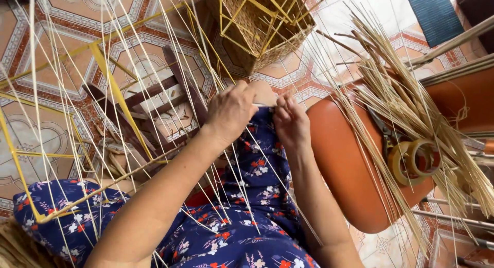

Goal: Weaving thin strips of bamboo or rattan through a frame to construct a complex lattice structure.

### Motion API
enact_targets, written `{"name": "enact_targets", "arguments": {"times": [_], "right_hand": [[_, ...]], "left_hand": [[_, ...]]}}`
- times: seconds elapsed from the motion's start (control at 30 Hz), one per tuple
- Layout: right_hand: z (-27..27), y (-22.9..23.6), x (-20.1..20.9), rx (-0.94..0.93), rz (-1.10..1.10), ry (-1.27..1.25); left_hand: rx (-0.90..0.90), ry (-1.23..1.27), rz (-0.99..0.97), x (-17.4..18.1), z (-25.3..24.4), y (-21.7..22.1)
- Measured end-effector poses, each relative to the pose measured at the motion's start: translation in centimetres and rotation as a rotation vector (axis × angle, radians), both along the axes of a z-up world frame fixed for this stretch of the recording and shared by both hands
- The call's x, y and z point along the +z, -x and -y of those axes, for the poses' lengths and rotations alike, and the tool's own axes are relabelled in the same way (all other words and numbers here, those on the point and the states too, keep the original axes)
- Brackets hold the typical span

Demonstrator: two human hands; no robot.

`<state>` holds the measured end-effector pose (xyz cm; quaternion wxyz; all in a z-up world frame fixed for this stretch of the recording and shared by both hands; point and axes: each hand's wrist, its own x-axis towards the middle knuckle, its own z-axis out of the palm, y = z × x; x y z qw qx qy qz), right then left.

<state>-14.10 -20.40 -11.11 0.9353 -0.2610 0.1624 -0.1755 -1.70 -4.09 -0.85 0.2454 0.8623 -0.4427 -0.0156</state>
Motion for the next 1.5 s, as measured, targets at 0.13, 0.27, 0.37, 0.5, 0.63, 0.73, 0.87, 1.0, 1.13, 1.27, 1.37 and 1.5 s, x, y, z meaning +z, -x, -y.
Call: {"name": "enact_targets", "arguments": {"times": [0.13, 0.27, 0.37, 0.5, 0.63, 0.73, 0.87, 1.0, 1.13, 1.27, 1.37, 1.5], "right_hand": [[-0.1, 1.6, 3.0, -0.081, 0.130, -0.105], [1.1, 2.8, 6.5, -0.424, 0.021, 0.209], [1.0, 5.1, 7.1, -0.238, 0.130, 0.304], [-0.7, 5.3, 8.6, 0.210, -0.243, 0.677], [-3.4, 2.8, 10.0, 0.485, -0.568, 1.732], [-5.5, 1.2, 8.4, 0.373, -0.648, 1.902], [-7.9, -0.3, 4.6, 0.105, -0.624, 1.731], [-8.9, -0.4, 5.3, -0.057, -0.632, 1.595], [-8.4, -0.3, 5.1, -0.042, -0.665, 1.621], [-7.6, -0.8, 4.8, 0.009, -0.635, 1.616], [-7.2, -1.6, 3.6, 0.004, -0.689, 1.635], [-6.9, -2.3, 3.6, -0.075, -0.674, 1.590]], "left_hand": [[-0.071, -0.097, -0.099, -0.9, 0.9, -0.9], [-0.008, -0.123, -0.303, 0.0, 1.2, -2.0], [-0.013, -0.103, -0.263, -0.4, 1.8, -2.7], [-0.021, -0.245, -0.384, -0.2, 2.3, -3.4], [-0.040, -0.442, -0.371, -1.3, 3.3, -3.6], [-0.063, -0.479, -0.337, -0.9, 3.5, -3.9], [-0.175, -0.545, -0.116, -1.9, 4.2, -4.0], [-0.117, -0.661, -0.216, -0.9, 4.4, -3.6], [-0.096, -0.543, -0.223, -2.1, 4.2, -3.7], [-0.041, -0.327, -0.396, -1.0, 2.4, -3.4], [-0.057, -0.218, -0.364, -2.9, 2.1, -3.6], [-0.024, -0.252, -0.437, -2.0, 1.9, -3.5]]}}
